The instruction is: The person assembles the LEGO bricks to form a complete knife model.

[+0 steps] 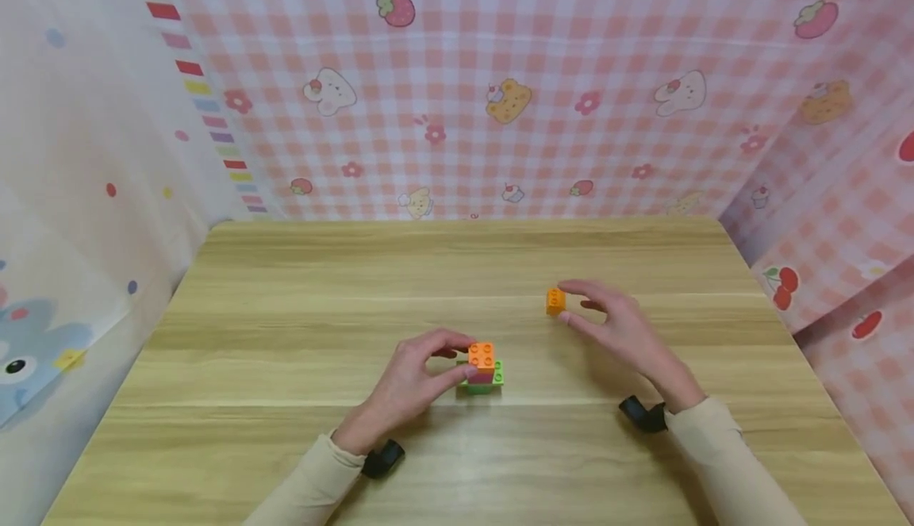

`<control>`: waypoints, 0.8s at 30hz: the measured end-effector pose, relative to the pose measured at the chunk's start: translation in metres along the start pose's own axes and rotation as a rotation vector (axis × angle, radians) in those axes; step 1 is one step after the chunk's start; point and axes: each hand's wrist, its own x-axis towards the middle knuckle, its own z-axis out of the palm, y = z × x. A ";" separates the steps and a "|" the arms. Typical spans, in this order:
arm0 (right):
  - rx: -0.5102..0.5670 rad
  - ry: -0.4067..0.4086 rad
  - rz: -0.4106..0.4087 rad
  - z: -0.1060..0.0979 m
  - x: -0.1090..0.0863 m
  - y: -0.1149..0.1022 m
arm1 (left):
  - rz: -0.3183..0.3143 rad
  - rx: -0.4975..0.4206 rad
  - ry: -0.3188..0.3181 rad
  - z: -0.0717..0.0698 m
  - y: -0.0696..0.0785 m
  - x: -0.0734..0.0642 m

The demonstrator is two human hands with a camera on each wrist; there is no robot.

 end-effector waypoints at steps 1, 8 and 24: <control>-0.002 -0.010 0.010 -0.002 0.001 0.003 | 0.005 -0.001 -0.002 0.000 0.000 0.000; -0.028 -0.102 0.079 -0.012 0.008 0.019 | 0.010 -0.011 0.005 0.000 -0.001 0.001; 0.002 -0.207 0.230 -0.004 0.031 0.044 | 0.001 -0.026 -0.002 0.000 -0.001 0.000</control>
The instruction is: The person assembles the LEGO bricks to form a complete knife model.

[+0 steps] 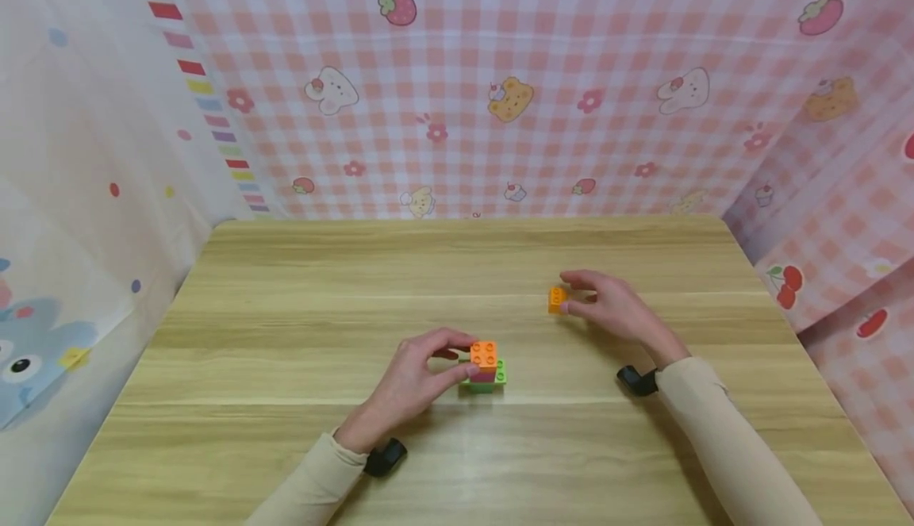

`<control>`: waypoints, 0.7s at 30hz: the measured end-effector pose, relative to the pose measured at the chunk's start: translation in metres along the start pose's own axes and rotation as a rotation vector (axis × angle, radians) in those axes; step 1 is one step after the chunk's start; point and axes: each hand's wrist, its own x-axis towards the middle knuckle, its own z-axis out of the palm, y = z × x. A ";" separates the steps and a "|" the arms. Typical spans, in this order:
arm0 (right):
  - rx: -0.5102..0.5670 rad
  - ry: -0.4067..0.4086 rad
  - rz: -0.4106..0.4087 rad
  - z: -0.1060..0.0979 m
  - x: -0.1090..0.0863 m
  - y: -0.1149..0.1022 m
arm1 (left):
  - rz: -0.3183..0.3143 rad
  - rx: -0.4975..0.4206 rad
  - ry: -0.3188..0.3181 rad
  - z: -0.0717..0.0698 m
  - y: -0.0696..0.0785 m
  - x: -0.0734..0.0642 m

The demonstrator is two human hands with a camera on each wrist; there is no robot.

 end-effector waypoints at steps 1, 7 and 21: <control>0.004 -0.003 0.002 0.001 0.001 0.001 | -0.001 -0.002 -0.001 0.000 0.000 0.000; -0.010 -0.026 0.014 0.003 0.005 0.002 | -0.010 -0.009 0.003 0.000 0.000 0.000; -0.071 0.003 0.010 0.004 0.005 -0.005 | -0.034 -0.019 -0.003 0.000 0.002 -0.001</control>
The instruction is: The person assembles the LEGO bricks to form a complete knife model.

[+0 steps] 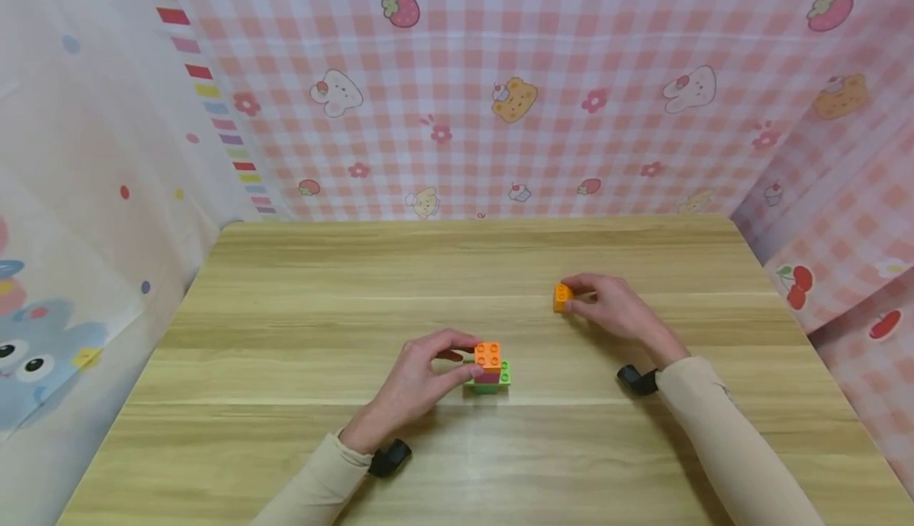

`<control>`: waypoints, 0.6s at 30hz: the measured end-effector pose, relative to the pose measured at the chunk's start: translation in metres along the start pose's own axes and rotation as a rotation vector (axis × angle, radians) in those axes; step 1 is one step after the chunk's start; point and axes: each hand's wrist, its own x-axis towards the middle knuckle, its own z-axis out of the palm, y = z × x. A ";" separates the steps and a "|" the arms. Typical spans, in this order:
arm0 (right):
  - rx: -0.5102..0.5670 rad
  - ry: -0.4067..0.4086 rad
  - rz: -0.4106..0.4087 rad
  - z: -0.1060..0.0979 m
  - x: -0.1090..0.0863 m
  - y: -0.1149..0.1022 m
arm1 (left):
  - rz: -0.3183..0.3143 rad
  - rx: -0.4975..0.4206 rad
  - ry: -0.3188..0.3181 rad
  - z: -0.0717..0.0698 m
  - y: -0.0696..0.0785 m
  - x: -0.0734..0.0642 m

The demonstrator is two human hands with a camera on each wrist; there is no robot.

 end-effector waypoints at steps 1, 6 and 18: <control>0.002 0.008 -0.006 0.000 -0.001 -0.001 | 0.000 -0.002 -0.001 0.000 0.000 0.000; 0.024 0.045 -0.039 -0.001 -0.006 -0.007 | 0.009 0.004 -0.002 0.000 0.000 0.001; 0.057 0.143 -0.107 -0.004 -0.025 -0.027 | 0.022 0.008 -0.004 -0.001 0.000 0.000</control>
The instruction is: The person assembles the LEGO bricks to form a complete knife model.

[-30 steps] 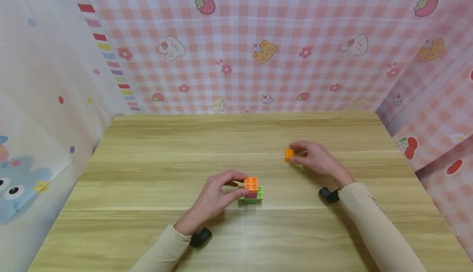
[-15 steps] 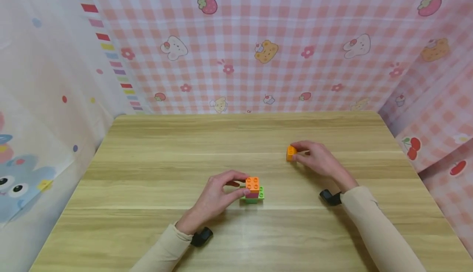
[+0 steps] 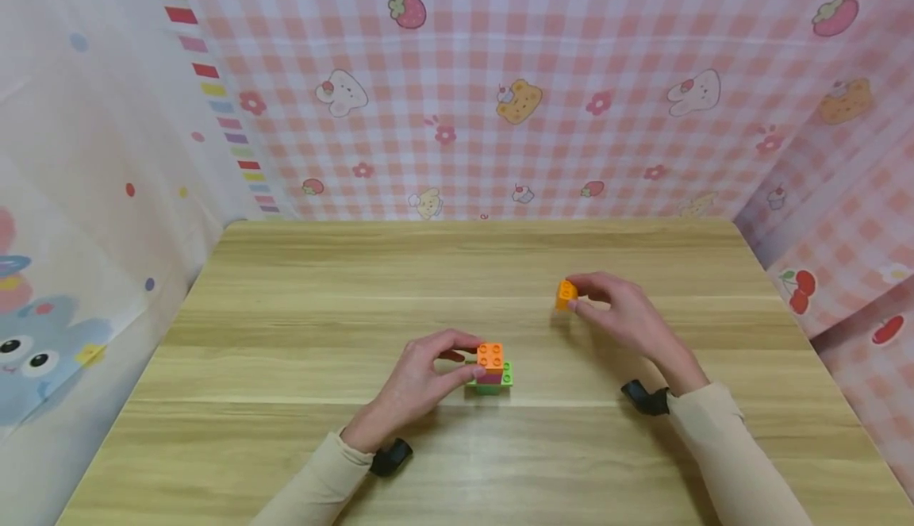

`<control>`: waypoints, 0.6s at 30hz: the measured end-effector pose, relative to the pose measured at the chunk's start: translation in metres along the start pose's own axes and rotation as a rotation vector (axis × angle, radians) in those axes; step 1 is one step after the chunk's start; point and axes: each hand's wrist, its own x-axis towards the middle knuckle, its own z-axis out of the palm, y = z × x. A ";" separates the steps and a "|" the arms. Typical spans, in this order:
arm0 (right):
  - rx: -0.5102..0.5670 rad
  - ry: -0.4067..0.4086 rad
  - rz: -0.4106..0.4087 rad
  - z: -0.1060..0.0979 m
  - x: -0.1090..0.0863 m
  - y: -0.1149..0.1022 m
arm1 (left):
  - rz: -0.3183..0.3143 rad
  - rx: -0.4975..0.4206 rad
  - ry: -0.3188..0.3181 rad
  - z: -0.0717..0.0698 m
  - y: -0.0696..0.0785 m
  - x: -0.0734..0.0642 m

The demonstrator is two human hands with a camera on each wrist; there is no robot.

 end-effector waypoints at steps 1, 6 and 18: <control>0.002 0.006 -0.001 0.000 -0.001 -0.002 | 0.003 0.000 0.000 0.000 0.000 0.000; 0.007 0.028 -0.004 -0.002 -0.006 -0.013 | 0.013 0.002 0.005 0.000 0.000 0.000; 0.026 0.089 -0.087 -0.004 -0.017 -0.038 | 0.020 0.001 0.001 0.000 0.000 -0.001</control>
